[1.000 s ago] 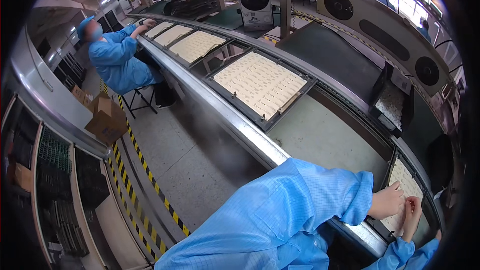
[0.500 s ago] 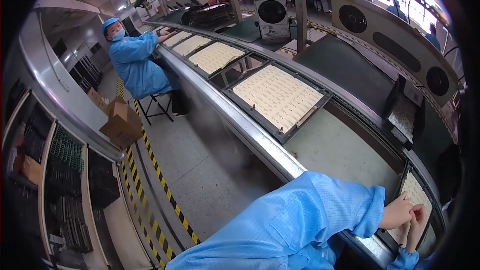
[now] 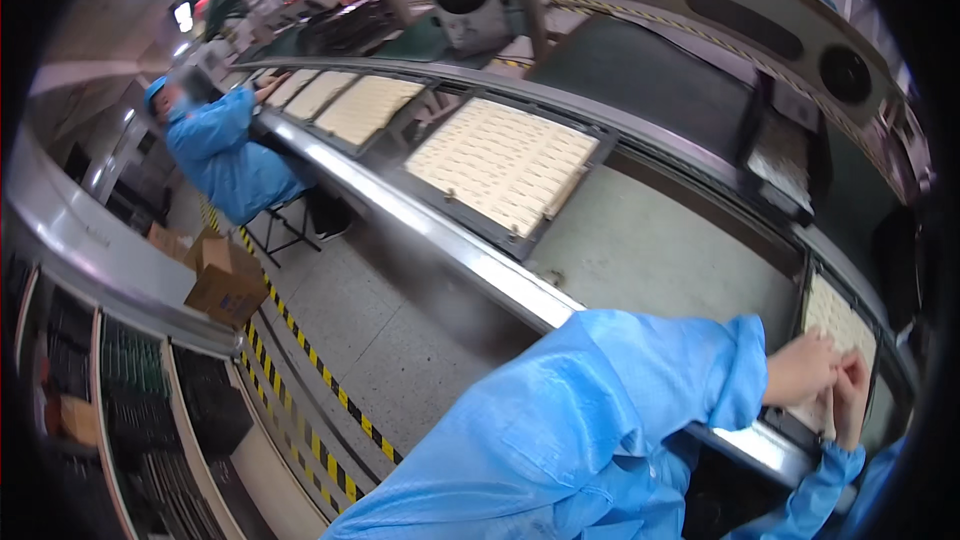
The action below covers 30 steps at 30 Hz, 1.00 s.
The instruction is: Placing and organizing small electronic components onto circuit board panels on an assembly line.
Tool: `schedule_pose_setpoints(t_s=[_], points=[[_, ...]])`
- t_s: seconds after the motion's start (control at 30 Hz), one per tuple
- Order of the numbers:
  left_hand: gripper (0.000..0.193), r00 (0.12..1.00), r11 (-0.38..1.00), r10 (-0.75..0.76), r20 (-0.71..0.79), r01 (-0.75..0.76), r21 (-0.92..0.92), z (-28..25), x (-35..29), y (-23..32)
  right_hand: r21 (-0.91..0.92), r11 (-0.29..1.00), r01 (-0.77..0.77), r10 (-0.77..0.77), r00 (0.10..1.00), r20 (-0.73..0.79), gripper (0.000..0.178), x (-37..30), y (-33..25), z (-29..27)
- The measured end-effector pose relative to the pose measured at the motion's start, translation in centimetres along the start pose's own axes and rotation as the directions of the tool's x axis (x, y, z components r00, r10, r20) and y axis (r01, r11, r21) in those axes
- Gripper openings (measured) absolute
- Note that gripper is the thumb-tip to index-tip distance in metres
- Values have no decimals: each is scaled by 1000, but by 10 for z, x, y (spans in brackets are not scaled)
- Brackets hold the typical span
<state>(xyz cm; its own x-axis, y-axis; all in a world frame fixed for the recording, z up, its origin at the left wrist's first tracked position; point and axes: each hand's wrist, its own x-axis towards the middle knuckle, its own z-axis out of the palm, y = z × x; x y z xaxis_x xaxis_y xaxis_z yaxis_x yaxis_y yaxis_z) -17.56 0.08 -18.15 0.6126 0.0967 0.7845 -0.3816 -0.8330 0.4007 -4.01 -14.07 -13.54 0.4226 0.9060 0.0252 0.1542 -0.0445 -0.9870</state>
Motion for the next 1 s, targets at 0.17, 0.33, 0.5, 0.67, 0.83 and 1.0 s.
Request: schedule_pose_setpoints(t_s=[0.17,0.33,0.5,0.67,0.83,1.0], points=[[14,992,991,32,124,-48,126,-28,-1,-8,-19,999,-39,38,998,-52,10,15,16,-2],[18,959,986,-56,276,10,165,-50,2,-17,-106,993,57,-79,973,-219,10,23,-13,16],[10,955,985,29,294,-77,156,-48,7,-16,24,919,393,-329,799,-504,16,14,-24,-1],[11,964,1000,-21,266,25,-13,-48,8,-14,14,903,429,-357,770,-528,13,-1,-19,-22],[12,918,990,-139,373,129,52,-52,20,-14,-83,922,378,-359,754,-550,12,7,-27,-12],[13,885,988,-157,438,142,68,-52,25,4,-150,924,353,-380,793,-475,14,6,-26,-9]])
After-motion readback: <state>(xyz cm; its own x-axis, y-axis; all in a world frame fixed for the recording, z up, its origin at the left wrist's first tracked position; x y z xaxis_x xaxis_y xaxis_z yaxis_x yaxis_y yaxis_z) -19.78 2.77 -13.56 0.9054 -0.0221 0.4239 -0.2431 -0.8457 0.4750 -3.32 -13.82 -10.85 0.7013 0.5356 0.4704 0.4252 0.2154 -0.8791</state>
